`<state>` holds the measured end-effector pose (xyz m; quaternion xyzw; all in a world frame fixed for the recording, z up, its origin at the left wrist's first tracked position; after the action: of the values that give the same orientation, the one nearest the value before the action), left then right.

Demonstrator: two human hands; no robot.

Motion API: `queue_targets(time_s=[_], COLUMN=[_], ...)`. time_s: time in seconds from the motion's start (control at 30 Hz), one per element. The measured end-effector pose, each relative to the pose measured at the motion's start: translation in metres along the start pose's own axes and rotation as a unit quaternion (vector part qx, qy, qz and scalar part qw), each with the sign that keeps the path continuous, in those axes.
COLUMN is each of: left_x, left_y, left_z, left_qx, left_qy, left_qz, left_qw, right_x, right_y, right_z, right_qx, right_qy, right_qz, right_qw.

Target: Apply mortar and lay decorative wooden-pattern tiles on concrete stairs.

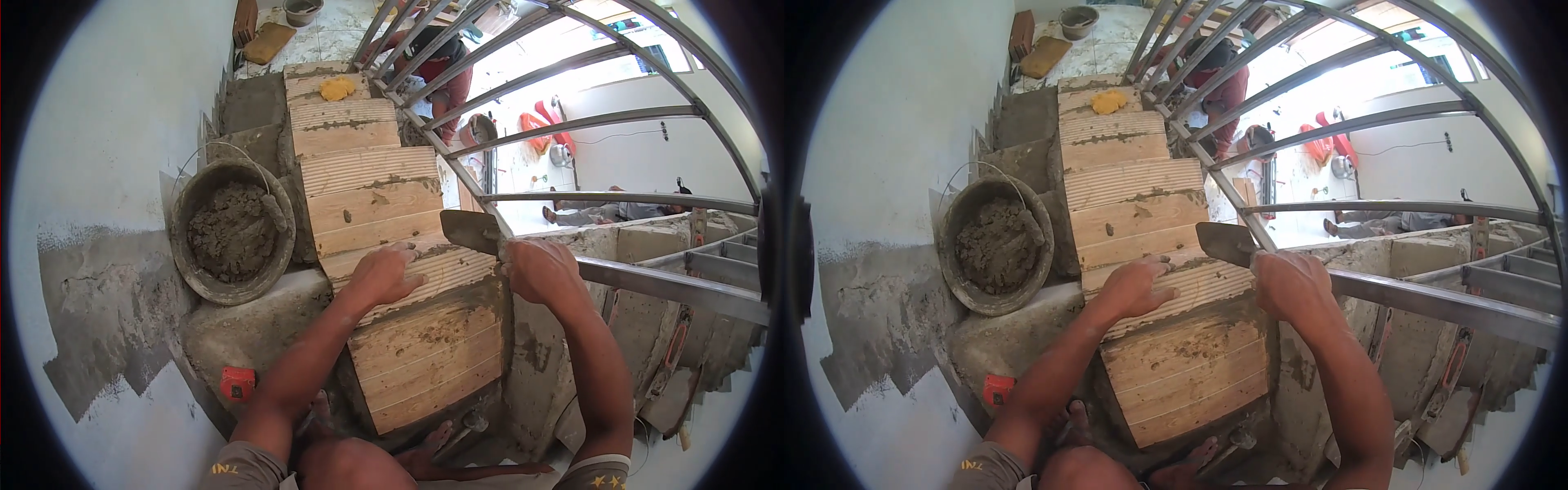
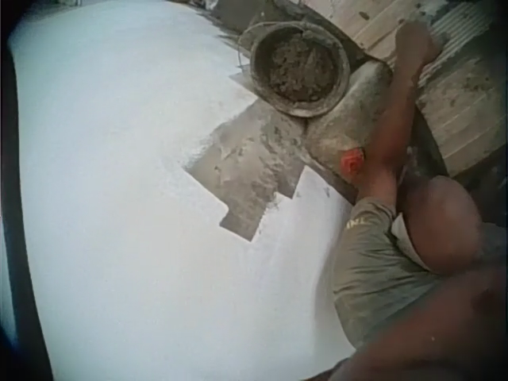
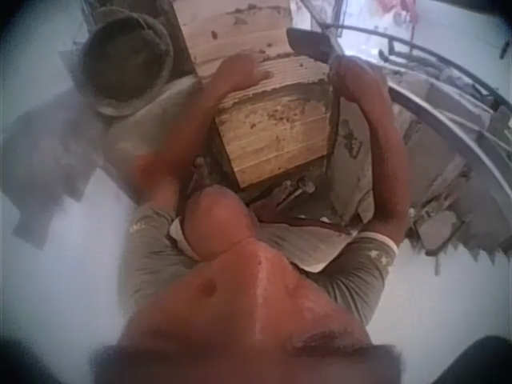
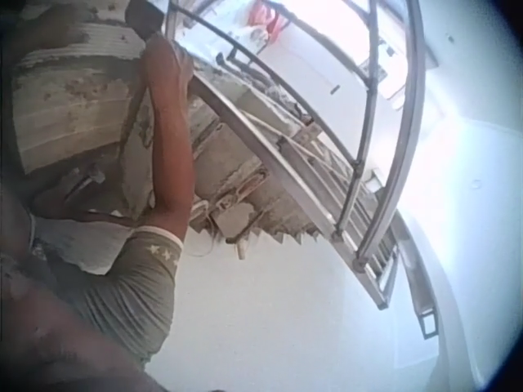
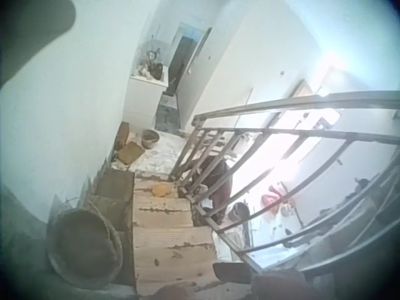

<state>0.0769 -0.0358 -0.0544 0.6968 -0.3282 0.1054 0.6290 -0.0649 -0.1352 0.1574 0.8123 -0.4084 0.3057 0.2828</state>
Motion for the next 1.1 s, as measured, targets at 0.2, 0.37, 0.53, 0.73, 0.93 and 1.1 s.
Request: queue_targets(time_s=[0.2, 0.37, 0.53, 0.73, 0.93, 1.1], left_x=[-0.002, 0.01, 0.049, 0.068, 0.031, 0.02], left_y=[0.002, 0.0, -0.025, -0.046, -0.052, -0.049], left_z=[0.0, -0.003, -0.037, -0.112, -0.139, -0.139], left_qx=[0.0, 0.021, 0.058, 0.125, 0.116, 0.074], left_qy=[0.015, -0.004, 0.115, 0.24, 0.302, 0.352], left_qz=[-0.024, -0.04, -0.123, -0.058, -0.016, -0.031], left_qw=[1.0, 0.999, 0.984, 0.961, 0.946, 0.933], right_x=[-0.005, -0.051, -0.118, -0.098, -0.031, -0.03], right_y=[-0.001, 0.028, 0.074, 0.072, 0.032, 0.016], right_z=[-0.015, -0.067, -0.161, -0.171, -0.068, 0.025], right_qx=[-0.033, -0.036, -0.004, -0.06, 0.005, 0.005], right_qy=[-0.004, 0.144, 0.199, 0.222, 0.267, 0.178], right_qz=[0.023, 0.154, 0.269, 0.175, -0.072, -0.171], right_qw=[0.999, 0.977, 0.942, 0.957, 0.961, 0.969])
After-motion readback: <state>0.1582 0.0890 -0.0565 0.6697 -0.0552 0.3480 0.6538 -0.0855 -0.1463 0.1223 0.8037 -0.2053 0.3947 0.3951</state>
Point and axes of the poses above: each hand's wrist, its own z-axis towards the middle knuckle, its own x-axis out of the back of the hand, y = z × x, the point moved 5 cm from there along z, towards the middle knuckle, and after that the axes turned 7 degrees about z, right-handed, at the moved point
